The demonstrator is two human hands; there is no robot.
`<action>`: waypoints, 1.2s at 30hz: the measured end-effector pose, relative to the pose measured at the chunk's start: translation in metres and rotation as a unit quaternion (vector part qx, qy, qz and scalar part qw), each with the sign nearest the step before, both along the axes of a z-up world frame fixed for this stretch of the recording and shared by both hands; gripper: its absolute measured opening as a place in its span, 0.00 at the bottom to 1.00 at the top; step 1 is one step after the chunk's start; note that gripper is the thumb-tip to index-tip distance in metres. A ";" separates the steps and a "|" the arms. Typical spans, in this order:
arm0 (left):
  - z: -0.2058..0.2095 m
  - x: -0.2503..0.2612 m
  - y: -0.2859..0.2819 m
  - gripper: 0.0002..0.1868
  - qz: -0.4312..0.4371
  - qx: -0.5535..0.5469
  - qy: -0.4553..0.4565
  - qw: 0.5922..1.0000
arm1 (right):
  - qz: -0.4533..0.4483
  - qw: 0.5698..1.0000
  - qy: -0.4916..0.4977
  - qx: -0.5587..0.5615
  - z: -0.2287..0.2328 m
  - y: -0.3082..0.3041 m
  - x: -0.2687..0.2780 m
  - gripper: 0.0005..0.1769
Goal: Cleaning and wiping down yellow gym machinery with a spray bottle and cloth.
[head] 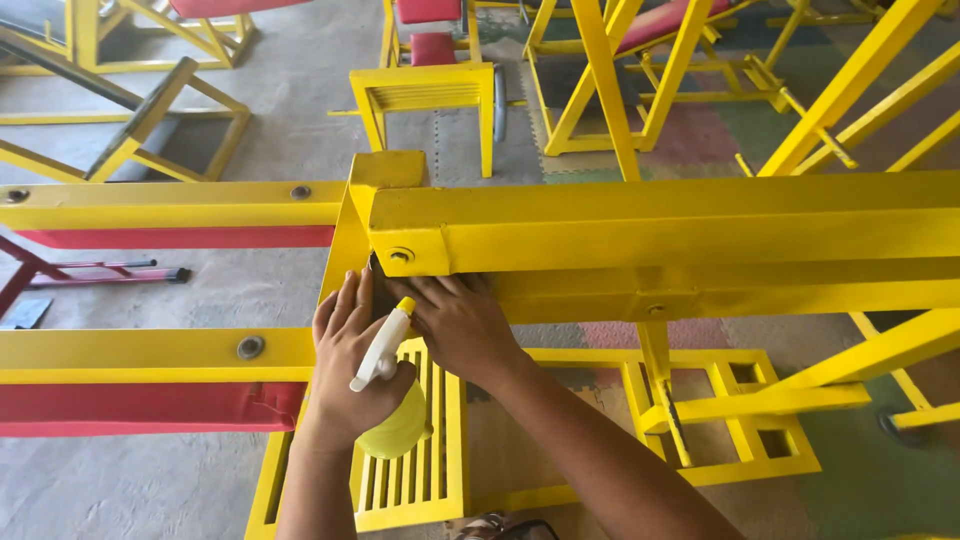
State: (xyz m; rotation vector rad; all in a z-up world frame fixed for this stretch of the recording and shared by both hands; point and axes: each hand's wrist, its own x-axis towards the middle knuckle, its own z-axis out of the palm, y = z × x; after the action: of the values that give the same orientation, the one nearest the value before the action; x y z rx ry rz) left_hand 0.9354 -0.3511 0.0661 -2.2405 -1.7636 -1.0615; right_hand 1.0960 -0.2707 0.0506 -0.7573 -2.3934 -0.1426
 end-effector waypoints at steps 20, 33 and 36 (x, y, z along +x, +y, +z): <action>-0.002 -0.004 -0.007 0.27 -0.012 -0.004 0.041 0.999 | -0.164 0.984 0.072 0.015 -0.051 0.014 0.136 0.28; 0.004 0.001 -0.017 0.28 -0.060 0.008 0.054 0.997 | -0.231 0.967 0.110 -0.005 -0.054 -0.003 0.082 0.33; -0.007 0.019 -0.013 0.24 -0.086 0.018 0.047 0.995 | -0.170 0.981 0.091 0.015 -0.028 -0.011 0.063 0.35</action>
State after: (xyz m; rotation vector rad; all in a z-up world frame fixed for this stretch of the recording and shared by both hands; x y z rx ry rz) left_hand 0.9548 -0.3640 0.0592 -2.4128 -1.5270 -0.9883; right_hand 1.1589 -0.2816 0.0230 -1.1115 -2.0695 -0.2359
